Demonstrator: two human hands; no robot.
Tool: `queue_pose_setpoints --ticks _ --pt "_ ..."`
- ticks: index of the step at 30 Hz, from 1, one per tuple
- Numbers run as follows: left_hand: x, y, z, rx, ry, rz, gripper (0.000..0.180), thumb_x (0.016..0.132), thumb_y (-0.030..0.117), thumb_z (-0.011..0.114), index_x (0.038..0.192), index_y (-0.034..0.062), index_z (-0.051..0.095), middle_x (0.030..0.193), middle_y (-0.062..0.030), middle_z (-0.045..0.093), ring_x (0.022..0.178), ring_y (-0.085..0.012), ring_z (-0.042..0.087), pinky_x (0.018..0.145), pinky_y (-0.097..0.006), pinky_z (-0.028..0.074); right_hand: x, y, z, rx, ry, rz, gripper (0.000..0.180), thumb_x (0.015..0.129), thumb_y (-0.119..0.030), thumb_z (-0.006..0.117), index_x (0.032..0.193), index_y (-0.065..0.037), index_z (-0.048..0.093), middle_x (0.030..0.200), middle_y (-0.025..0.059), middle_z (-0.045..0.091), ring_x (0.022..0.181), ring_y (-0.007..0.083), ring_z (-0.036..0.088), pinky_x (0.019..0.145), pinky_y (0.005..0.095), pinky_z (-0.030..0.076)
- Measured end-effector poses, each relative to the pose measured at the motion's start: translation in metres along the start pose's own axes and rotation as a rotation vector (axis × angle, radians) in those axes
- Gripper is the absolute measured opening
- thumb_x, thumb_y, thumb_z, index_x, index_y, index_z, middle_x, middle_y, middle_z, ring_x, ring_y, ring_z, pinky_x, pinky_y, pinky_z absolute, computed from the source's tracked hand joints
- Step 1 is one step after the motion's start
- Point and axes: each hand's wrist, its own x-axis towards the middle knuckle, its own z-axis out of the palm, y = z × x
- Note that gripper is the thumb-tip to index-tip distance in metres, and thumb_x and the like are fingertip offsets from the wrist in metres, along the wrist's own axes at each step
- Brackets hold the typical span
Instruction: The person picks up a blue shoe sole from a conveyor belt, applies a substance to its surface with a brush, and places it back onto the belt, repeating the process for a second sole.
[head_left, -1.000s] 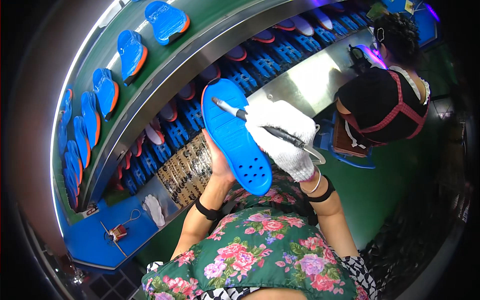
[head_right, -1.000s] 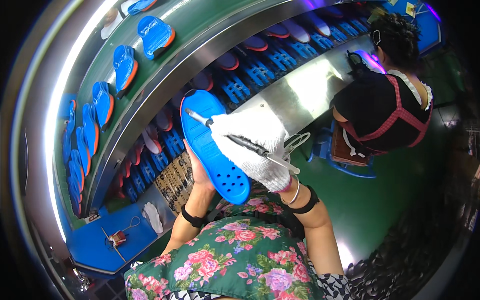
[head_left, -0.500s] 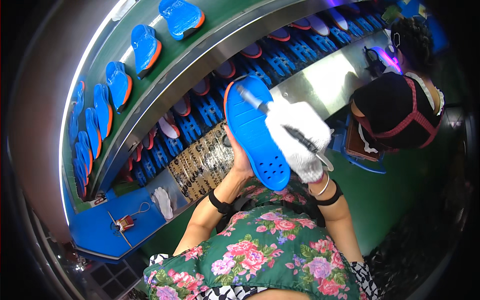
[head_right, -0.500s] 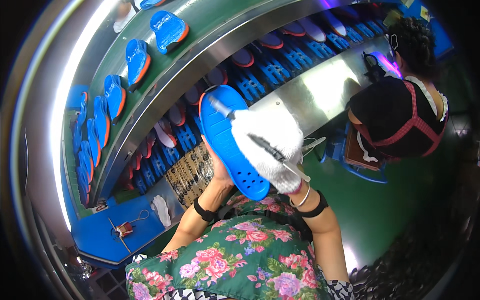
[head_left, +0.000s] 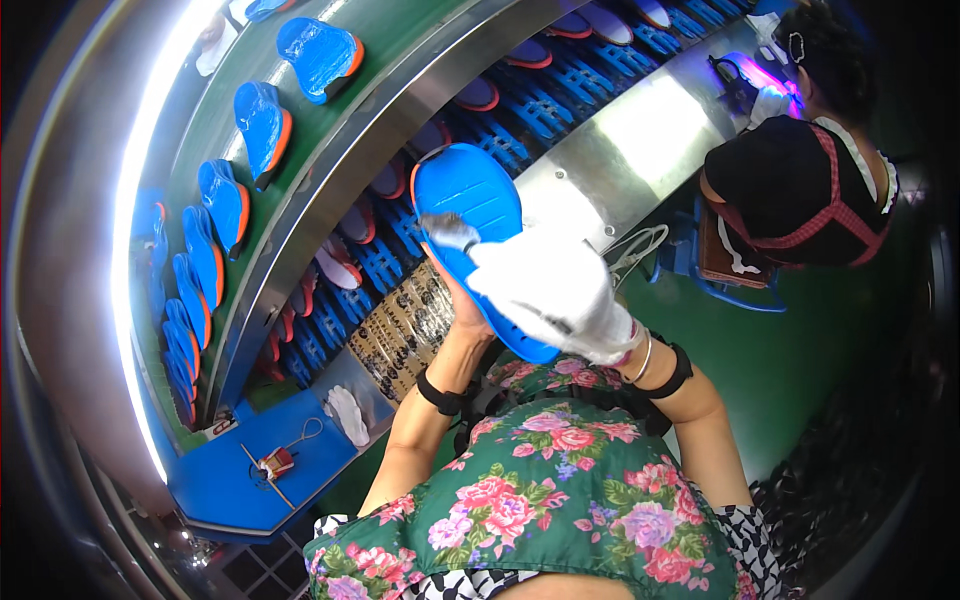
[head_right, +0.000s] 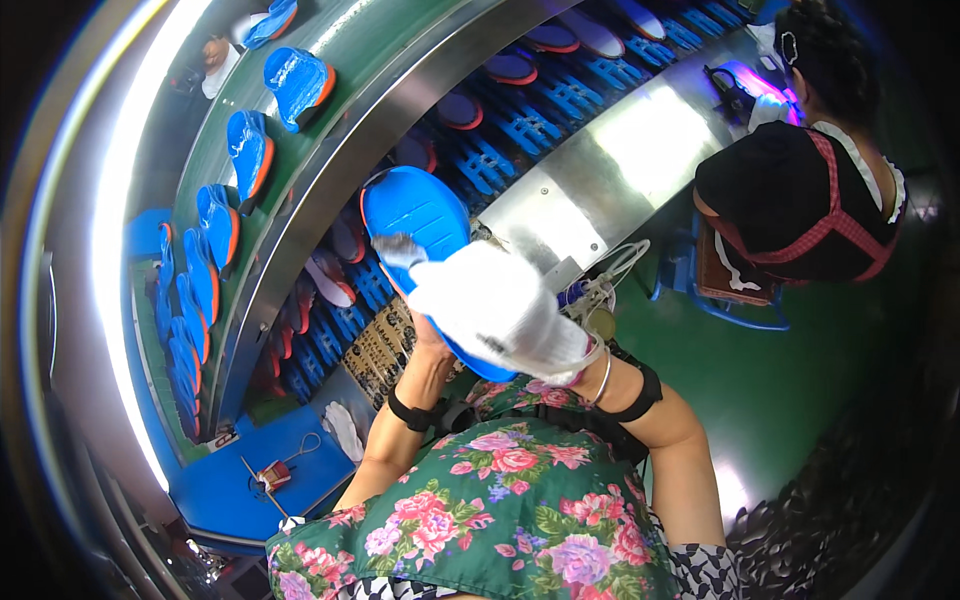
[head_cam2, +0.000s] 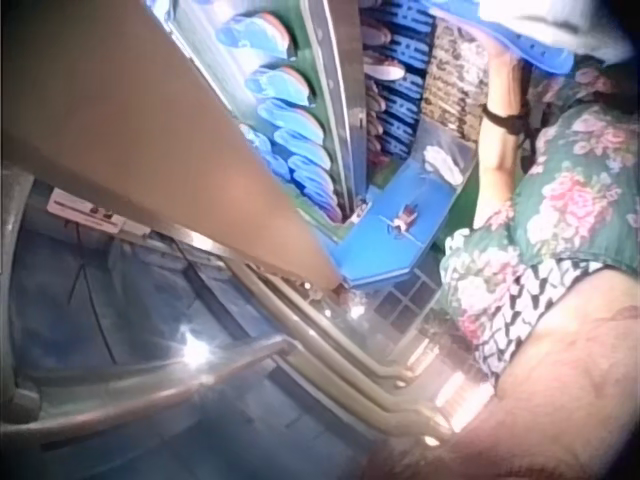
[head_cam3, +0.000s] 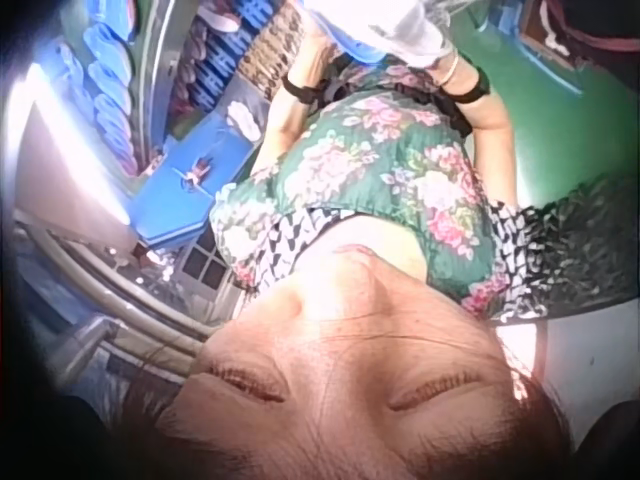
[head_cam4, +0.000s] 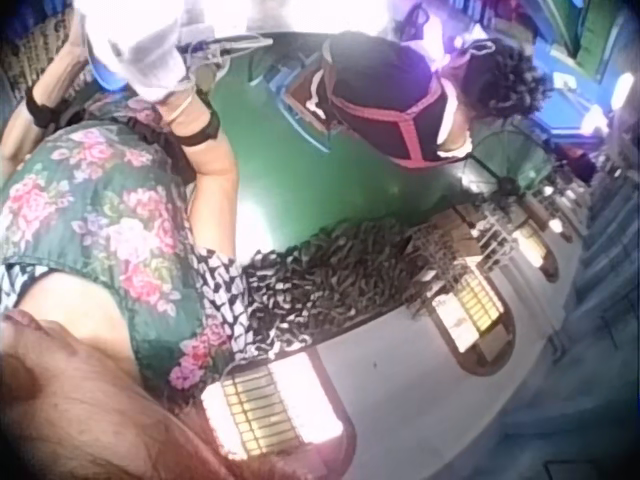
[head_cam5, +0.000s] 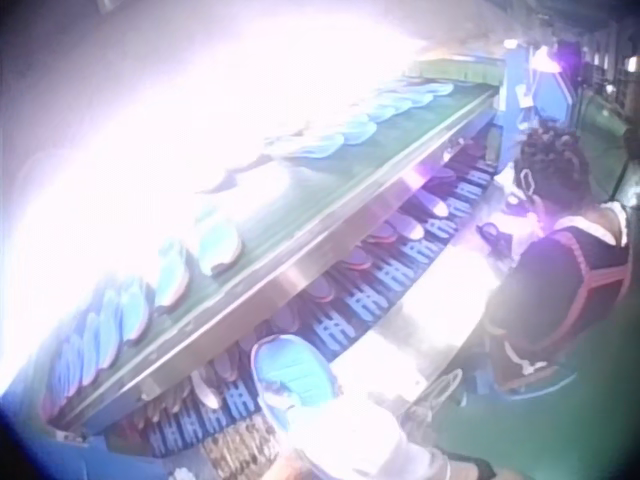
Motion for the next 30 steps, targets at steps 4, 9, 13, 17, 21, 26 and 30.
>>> queue_pose_setpoints --ticks 4,9,13,17,21,26,30 --pt "-0.006 0.007 -0.003 0.499 0.383 0.061 0.112 0.081 0.095 0.032 0.156 0.0113 0.033 0.147 -0.0139 0.052 0.129 -0.0306 0.055 0.109 -0.051 0.047 -0.001 0.005 -0.005 0.187 -0.057 0.058 0.026 0.078 -0.003 0.078 0.104 -0.006 0.078 0.103 0.0117 0.076 0.09 0.0265 0.072 0.079 0.0384 0.057" --pt "0.012 0.012 0.009 0.461 0.394 0.015 0.116 0.08 0.096 0.028 0.159 0.0121 0.028 0.15 -0.0149 0.049 0.132 -0.0326 0.053 0.11 -0.051 0.046 0.005 0.022 -0.009 0.041 -0.018 0.0 0.027 0.079 -0.002 0.076 0.105 -0.007 0.078 0.104 0.0108 0.075 0.09 0.0268 0.07 0.076 0.0388 0.057" --pt "0.019 0.025 -0.013 0.433 0.142 -0.028 0.121 0.076 0.099 0.03 0.154 0.0061 0.035 0.139 -0.0207 0.058 0.118 -0.0371 0.063 0.1 -0.053 0.053 -0.002 0.015 -0.005 0.17 -0.117 0.017 0.026 0.078 -0.005 0.078 0.103 -0.007 0.077 0.102 0.0105 0.076 0.088 0.0254 0.07 0.075 0.0368 0.057" --pt "0.008 0.035 -0.031 0.175 0.262 0.009 0.119 0.074 0.099 0.034 0.144 0.0031 0.045 0.124 -0.0199 0.065 0.104 -0.0328 0.068 0.095 -0.05 0.056 -0.01 0.034 -0.007 0.15 0.051 0.141 0.017 0.079 -0.002 0.079 0.096 -0.005 0.079 0.099 0.0133 0.077 0.084 0.0246 0.074 0.077 0.0357 0.058" --pt "0.034 0.027 0.005 0.433 0.054 -0.082 0.124 0.07 0.104 0.024 0.128 -0.0009 0.054 0.095 -0.0229 0.068 0.093 -0.0291 0.07 0.086 -0.048 0.058 -0.016 0.026 0.001 0.075 -0.091 -0.021 0.022 0.079 -0.001 0.078 0.1 -0.008 0.079 0.102 0.0097 0.077 0.087 0.0251 0.072 0.076 0.0364 0.058" --pt "0.034 0.034 0.0 0.34 0.006 -0.04 0.132 0.061 0.109 0.023 0.123 -0.0027 0.056 0.092 -0.0231 0.067 0.086 -0.0354 0.066 0.081 -0.051 0.055 -0.022 0.038 -0.007 0.288 -0.033 0.177 0.023 0.076 -0.002 0.081 0.098 -0.006 0.078 0.1 0.0098 0.077 0.085 0.0244 0.072 0.075 0.0359 0.057" --pt "0.044 0.02 0.028 0.382 0.111 -0.083 0.124 0.057 0.11 0.029 0.096 -0.003 0.062 0.082 -0.0152 0.064 0.08 -0.0264 0.063 0.083 -0.041 0.054 -0.032 0.03 0.001 0.085 -0.08 0.03 0.032 0.074 -0.002 0.082 0.106 -0.007 0.078 0.105 0.0088 0.077 0.089 0.0247 0.072 0.076 0.0359 0.057"
